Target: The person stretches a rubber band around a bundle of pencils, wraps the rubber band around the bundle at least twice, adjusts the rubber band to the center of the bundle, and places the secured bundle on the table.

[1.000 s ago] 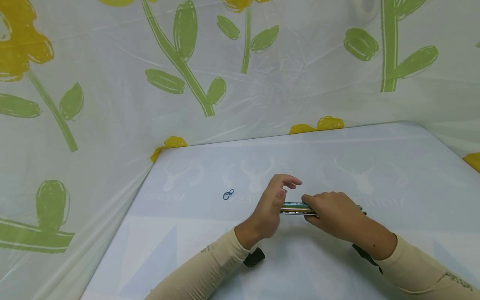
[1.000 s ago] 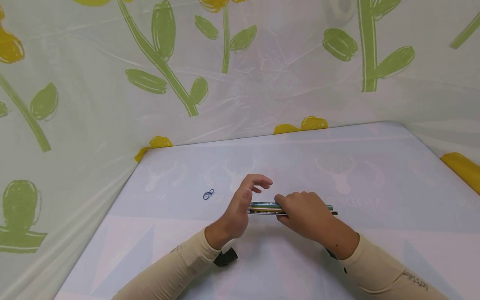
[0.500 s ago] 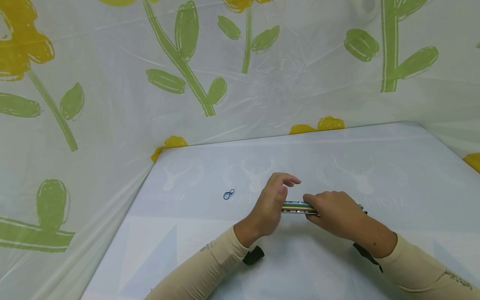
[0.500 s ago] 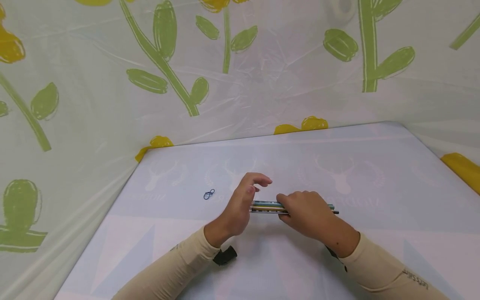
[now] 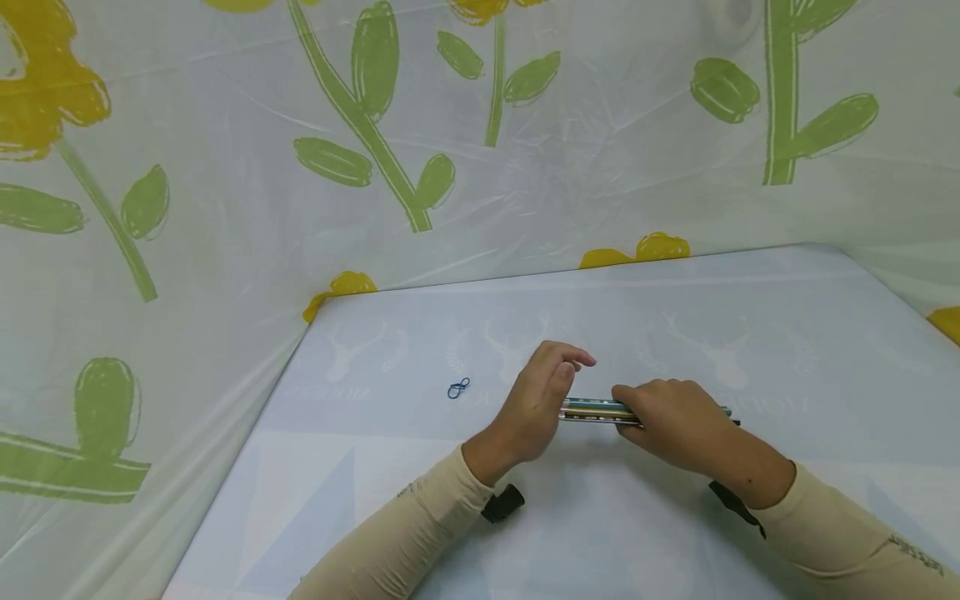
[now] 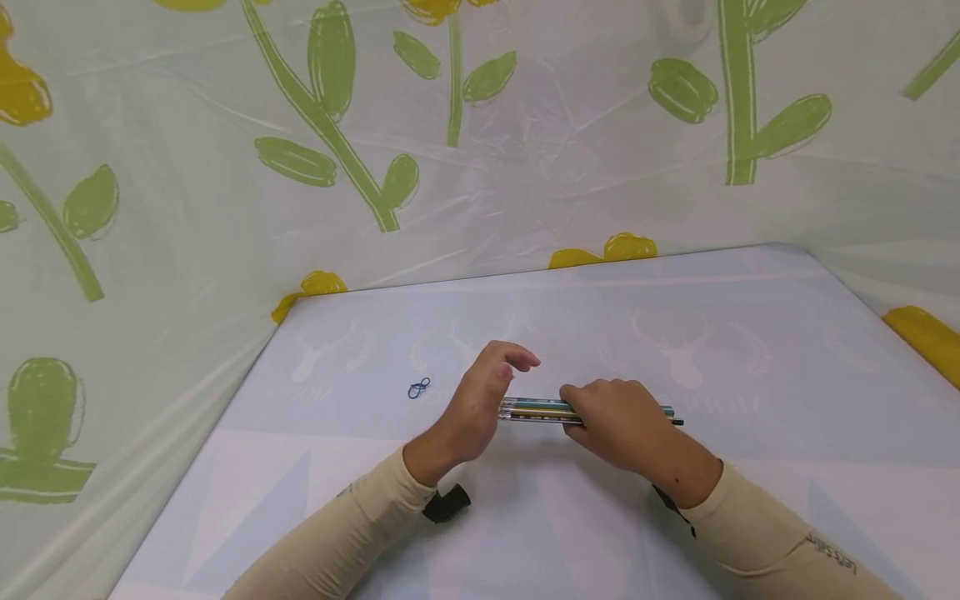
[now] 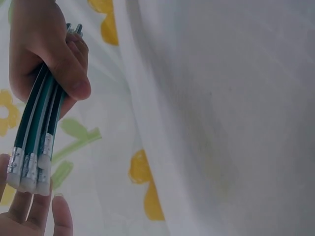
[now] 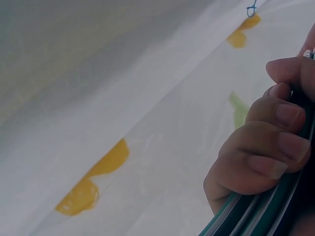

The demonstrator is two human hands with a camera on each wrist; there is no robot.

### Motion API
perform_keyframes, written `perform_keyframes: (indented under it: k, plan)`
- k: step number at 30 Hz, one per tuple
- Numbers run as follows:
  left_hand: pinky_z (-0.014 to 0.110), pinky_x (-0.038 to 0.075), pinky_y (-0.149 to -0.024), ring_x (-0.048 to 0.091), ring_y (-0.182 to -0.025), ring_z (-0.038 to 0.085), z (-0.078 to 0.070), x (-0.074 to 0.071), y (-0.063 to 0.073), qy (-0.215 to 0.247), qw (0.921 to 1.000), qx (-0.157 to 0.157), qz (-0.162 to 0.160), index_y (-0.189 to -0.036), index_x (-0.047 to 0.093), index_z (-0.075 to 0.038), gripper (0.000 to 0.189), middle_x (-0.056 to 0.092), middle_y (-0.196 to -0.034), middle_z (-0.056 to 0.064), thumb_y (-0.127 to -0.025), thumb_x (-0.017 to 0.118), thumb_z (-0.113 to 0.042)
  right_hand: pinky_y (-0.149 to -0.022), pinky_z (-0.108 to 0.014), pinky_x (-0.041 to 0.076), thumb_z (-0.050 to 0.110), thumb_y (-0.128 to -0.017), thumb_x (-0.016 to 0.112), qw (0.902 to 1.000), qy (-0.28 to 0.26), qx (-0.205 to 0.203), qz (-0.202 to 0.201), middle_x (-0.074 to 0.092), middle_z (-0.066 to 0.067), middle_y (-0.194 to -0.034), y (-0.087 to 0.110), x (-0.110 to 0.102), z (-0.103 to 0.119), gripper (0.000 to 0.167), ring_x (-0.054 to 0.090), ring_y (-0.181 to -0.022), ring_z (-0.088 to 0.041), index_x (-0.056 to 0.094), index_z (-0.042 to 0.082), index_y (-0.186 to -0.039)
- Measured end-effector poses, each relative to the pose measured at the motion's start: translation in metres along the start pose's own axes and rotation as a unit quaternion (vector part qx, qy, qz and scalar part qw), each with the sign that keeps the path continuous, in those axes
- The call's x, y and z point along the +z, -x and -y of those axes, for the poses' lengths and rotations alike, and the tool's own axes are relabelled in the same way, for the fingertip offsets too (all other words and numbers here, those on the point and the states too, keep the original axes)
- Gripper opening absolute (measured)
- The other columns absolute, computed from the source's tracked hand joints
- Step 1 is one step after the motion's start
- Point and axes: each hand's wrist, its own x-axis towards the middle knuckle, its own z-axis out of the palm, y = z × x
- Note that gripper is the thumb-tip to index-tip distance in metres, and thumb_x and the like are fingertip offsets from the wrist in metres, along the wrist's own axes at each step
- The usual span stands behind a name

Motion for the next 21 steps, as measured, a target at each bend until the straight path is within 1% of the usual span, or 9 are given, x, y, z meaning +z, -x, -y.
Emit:
perform_keyframes:
  k: [5, 8, 10, 12, 16, 21]
  plan:
    - [0.031, 0.046, -0.097, 0.051, -0.113, 0.016, 0.003, -0.002, -0.001, -0.013, 0.9998, -0.017, 0.002, -0.126, 0.056, -0.011, 0.059, 0.055, -0.128, 0.006, -0.107, 0.018, -0.051, -0.05, -0.024, 0.034, 0.014, -0.082, 0.078, 1.0, 0.001, 0.008, 0.005, 0.045, 0.01, -0.059, -0.001, 0.001, -0.002, 0.026, 0.038, -0.055, -0.007, 0.054, 0.018, -0.077]
    - [0.032, 0.046, -0.097, 0.052, -0.116, 0.015, 0.006, -0.006, -0.002, -0.02, 0.9995, -0.022, 0.004, -0.125, 0.057, -0.012, 0.054, 0.056, -0.128, 0.005, -0.108, 0.022, -0.05, -0.05, -0.024, 0.034, 0.014, -0.082, 0.078, 0.9999, 0.0, 0.012, 0.009, 0.046, 0.01, -0.059, -0.001, 0.002, -0.003, 0.025, 0.038, -0.055, -0.008, 0.054, 0.018, -0.078]
    - [0.033, 0.047, -0.097, 0.053, -0.116, 0.015, 0.007, -0.009, -0.003, -0.025, 0.9994, -0.023, 0.005, -0.124, 0.058, -0.012, 0.048, 0.057, -0.126, 0.004, -0.108, 0.027, -0.045, -0.05, -0.024, 0.034, 0.015, -0.082, 0.078, 0.9998, -0.001, 0.015, 0.012, 0.046, 0.01, -0.059, -0.002, 0.002, -0.003, 0.024, 0.039, -0.055, -0.008, 0.055, 0.018, -0.078]
    - [0.033, 0.048, -0.097, 0.054, -0.115, 0.014, 0.009, -0.013, -0.004, -0.031, 0.9992, -0.026, 0.003, -0.122, 0.059, -0.012, 0.04, 0.058, -0.123, 0.003, -0.108, 0.033, -0.039, -0.05, -0.024, 0.034, 0.015, -0.082, 0.078, 0.9998, 0.001, 0.016, 0.013, 0.046, 0.01, -0.059, -0.002, 0.002, -0.004, 0.024, 0.039, -0.055, -0.008, 0.055, 0.018, -0.078]
    - [0.036, 0.05, -0.093, 0.056, -0.107, 0.013, 0.013, -0.023, -0.007, -0.043, 0.9987, -0.027, -0.006, -0.116, 0.061, -0.011, 0.027, 0.061, -0.114, 0.002, -0.107, 0.043, -0.028, -0.05, -0.025, 0.034, 0.015, -0.083, 0.078, 0.9998, 0.004, 0.017, 0.013, 0.047, 0.01, -0.06, -0.002, 0.004, -0.004, 0.024, 0.038, -0.055, -0.008, 0.055, 0.018, -0.078]
    - [0.037, 0.05, -0.09, 0.057, -0.101, 0.014, 0.016, -0.039, -0.01, -0.058, 0.9979, -0.028, -0.012, -0.111, 0.063, -0.009, 0.022, 0.062, -0.106, 0.003, -0.104, 0.048, -0.024, -0.05, -0.024, 0.035, 0.016, -0.082, 0.078, 0.9998, 0.003, 0.015, 0.01, 0.049, 0.011, -0.061, -0.002, 0.006, -0.005, 0.023, 0.039, -0.056, -0.007, 0.056, 0.018, -0.079]
